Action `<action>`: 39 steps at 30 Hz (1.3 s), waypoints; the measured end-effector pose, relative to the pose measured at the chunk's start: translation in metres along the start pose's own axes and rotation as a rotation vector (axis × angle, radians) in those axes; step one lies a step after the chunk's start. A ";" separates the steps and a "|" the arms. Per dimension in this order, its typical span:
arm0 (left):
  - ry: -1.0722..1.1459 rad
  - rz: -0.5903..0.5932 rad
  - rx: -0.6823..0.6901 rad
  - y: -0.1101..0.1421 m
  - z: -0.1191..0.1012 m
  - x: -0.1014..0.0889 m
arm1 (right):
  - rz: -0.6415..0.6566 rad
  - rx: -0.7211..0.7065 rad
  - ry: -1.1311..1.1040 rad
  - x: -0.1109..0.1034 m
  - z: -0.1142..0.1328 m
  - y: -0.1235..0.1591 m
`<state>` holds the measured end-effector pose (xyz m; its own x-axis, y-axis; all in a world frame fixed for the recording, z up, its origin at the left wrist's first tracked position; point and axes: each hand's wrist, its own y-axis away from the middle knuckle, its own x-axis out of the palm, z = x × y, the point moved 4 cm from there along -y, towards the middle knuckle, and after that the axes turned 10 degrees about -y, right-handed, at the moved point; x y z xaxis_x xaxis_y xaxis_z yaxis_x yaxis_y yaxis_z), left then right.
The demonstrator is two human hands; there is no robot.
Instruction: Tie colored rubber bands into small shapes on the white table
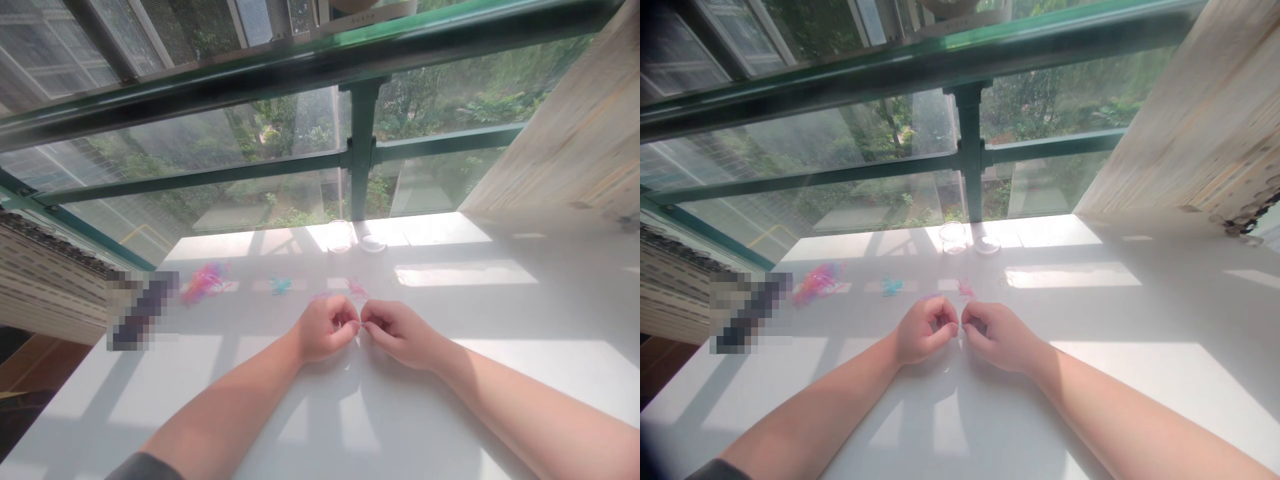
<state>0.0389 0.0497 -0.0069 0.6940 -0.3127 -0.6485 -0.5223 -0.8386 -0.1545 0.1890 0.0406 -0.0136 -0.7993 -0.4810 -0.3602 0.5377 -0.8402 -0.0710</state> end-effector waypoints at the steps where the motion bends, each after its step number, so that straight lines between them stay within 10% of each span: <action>1: -0.001 -0.004 -0.001 0.000 0.000 0.000 | -0.001 -0.002 0.000 0.000 0.000 0.000; 39: -0.018 -0.016 0.001 0.000 -0.002 -0.001 | -0.009 -0.013 -0.006 -0.001 0.001 0.001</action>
<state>0.0394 0.0495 -0.0049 0.6932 -0.2915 -0.6591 -0.5119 -0.8429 -0.1656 0.1895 0.0402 -0.0127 -0.8056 -0.4750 -0.3541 0.5338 -0.8412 -0.0861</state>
